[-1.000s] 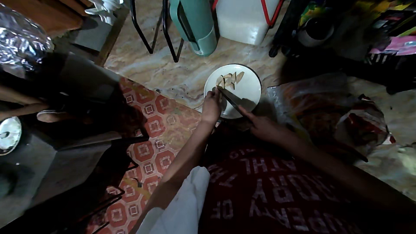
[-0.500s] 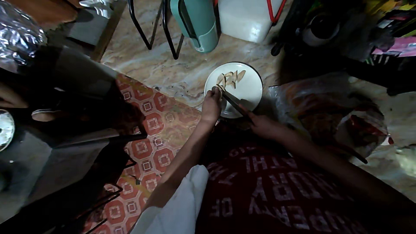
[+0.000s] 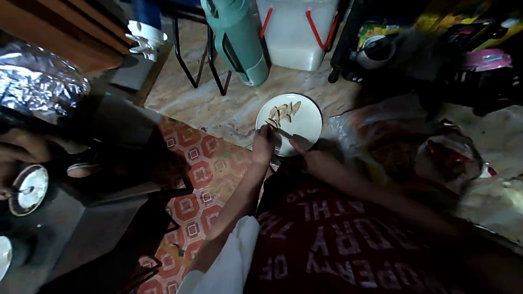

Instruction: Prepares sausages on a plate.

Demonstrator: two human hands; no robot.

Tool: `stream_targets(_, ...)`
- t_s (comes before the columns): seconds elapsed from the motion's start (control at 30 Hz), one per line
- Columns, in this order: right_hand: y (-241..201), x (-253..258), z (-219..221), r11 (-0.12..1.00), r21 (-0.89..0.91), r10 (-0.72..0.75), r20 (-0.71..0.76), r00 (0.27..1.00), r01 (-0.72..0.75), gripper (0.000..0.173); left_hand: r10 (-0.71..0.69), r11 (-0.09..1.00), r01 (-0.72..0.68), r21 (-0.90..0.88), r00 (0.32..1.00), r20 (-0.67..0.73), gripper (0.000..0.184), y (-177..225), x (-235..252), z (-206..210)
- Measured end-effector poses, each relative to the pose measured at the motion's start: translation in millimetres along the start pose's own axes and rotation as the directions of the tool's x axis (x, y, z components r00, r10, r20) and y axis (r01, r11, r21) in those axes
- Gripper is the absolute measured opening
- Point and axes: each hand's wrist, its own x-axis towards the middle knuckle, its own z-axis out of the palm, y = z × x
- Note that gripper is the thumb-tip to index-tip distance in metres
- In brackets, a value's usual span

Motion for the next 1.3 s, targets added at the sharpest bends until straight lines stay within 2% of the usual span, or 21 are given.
stream_targets(0.1,7.5,-5.2,4.4,1.000,0.000,-0.014,-0.078,0.997,0.014,0.073,-0.036,0.997,0.033,-0.069,0.998,-0.043,0.042,-4.6,-1.0,2.5)
stream_targets(0.27,18.9,-14.9,3.6,0.980,0.166,-0.090,-0.116,0.989,0.109,0.064,-0.021,0.990,0.010,-0.142,0.997,-0.079,0.037,-7.0,3.1,5.5)
stream_targets(0.53,17.4,-21.7,-0.2,0.951,0.285,-0.101,-0.064,0.993,0.116,0.061,0.009,0.989,-0.026,-0.142,0.993,-0.119,0.041,-10.4,6.7,14.2)
stream_targets(0.9,16.6,-16.2,-0.9,0.956,0.284,-0.079,0.010,0.997,0.073,0.064,0.019,0.995,-0.026,-0.099,0.997,-0.077,0.042,-8.6,6.7,12.2)
stream_targets(1.3,3.8,-5.6,1.5,0.990,0.144,-0.010,0.048,0.999,0.003,0.073,-0.033,0.993,0.025,-0.118,0.997,-0.066,0.041,-4.6,4.7,9.6)
